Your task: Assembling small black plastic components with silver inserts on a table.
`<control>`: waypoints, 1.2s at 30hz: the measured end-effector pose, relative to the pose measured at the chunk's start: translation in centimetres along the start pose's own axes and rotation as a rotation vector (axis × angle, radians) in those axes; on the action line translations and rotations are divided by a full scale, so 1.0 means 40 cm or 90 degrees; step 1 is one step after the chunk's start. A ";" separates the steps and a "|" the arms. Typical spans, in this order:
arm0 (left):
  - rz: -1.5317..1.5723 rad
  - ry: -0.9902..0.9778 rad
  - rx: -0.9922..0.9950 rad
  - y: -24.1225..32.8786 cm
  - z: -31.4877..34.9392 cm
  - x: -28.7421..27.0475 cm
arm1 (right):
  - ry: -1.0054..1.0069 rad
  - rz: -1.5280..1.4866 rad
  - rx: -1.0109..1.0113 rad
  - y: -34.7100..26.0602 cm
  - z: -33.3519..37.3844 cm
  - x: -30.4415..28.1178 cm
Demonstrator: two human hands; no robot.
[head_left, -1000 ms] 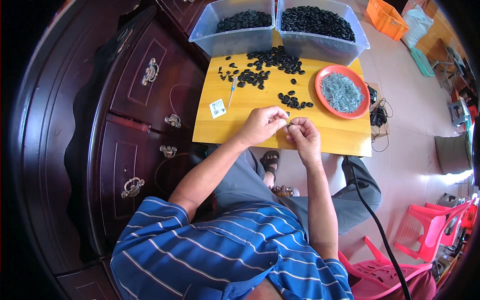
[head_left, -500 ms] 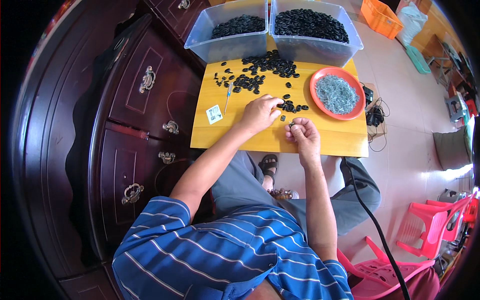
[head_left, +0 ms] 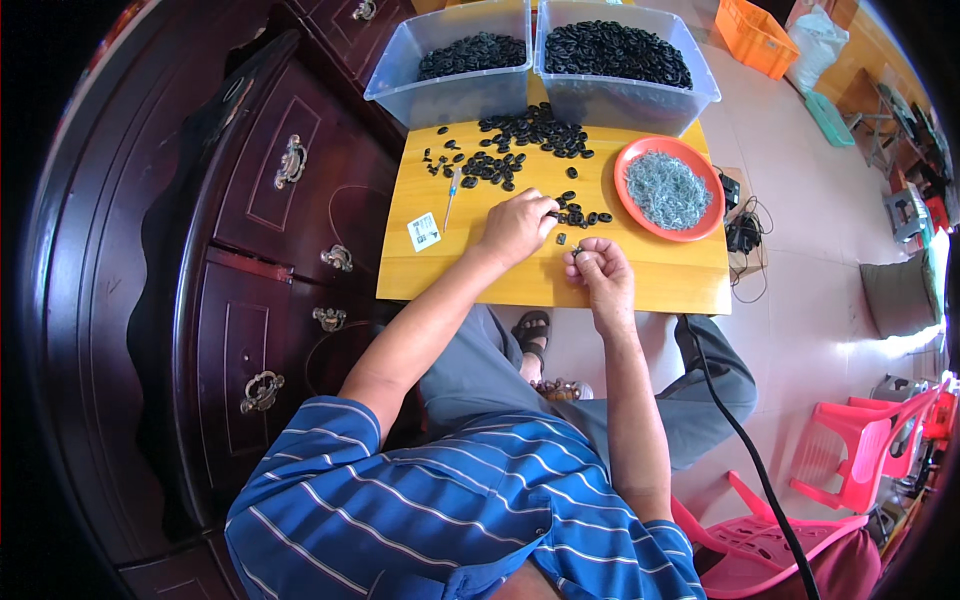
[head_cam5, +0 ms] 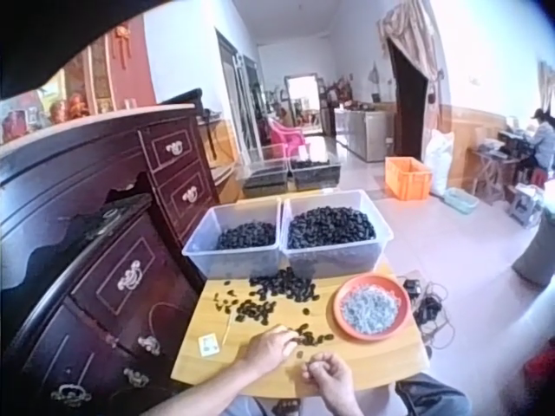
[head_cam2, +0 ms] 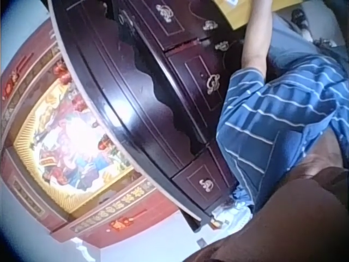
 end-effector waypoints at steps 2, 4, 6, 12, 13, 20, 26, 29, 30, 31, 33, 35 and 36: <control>0.016 -0.032 -0.033 -0.016 -0.005 0.009 | -0.002 -0.002 -0.001 0.000 0.000 0.004; 0.020 -0.033 -0.030 -0.015 -0.008 0.007 | 0.003 0.007 -0.008 -0.003 0.000 0.003; 0.023 -0.034 -0.026 -0.016 -0.008 0.008 | 0.002 0.003 -0.008 -0.002 0.001 0.003; 0.116 0.076 -0.012 -0.034 0.022 -0.016 | 0.001 0.001 -0.005 -0.002 0.003 0.006; 0.234 0.076 -0.075 -0.059 0.032 -0.007 | 0.002 0.008 -0.004 -0.002 0.003 0.008; 0.642 -0.035 -0.254 -0.024 0.103 0.025 | 0.005 -0.007 0.004 0.005 0.001 -0.006; 0.709 -0.071 -0.231 -0.001 0.134 0.035 | 0.000 0.012 0.004 -0.004 0.002 0.007; 0.694 -0.058 -0.203 0.018 0.126 0.026 | -0.004 0.019 0.007 -0.002 0.001 0.006; 0.694 -0.059 -0.203 0.018 0.127 0.025 | -0.010 0.017 0.010 -0.001 0.001 0.008; 0.661 -0.071 -0.186 0.021 0.126 0.022 | -0.016 0.015 0.013 0.001 0.001 0.009; 0.627 -0.083 -0.169 0.026 0.123 0.019 | -0.024 0.011 0.010 0.003 0.001 0.010; 0.562 -0.084 -0.136 0.034 0.117 0.011 | -0.031 0.007 0.008 0.005 0.002 0.011; 0.562 -0.085 -0.136 0.036 0.115 0.010 | -0.032 0.012 0.009 0.007 0.002 0.011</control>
Point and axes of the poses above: each hand's wrist, its own z-axis away from the middle knuckle, its own x-axis out of the palm, y = z × x, the point moved 9 cm from there along -z, towards the middle knuckle, and after that the axes turned 4 degrees about x, right-handed, at the moved point
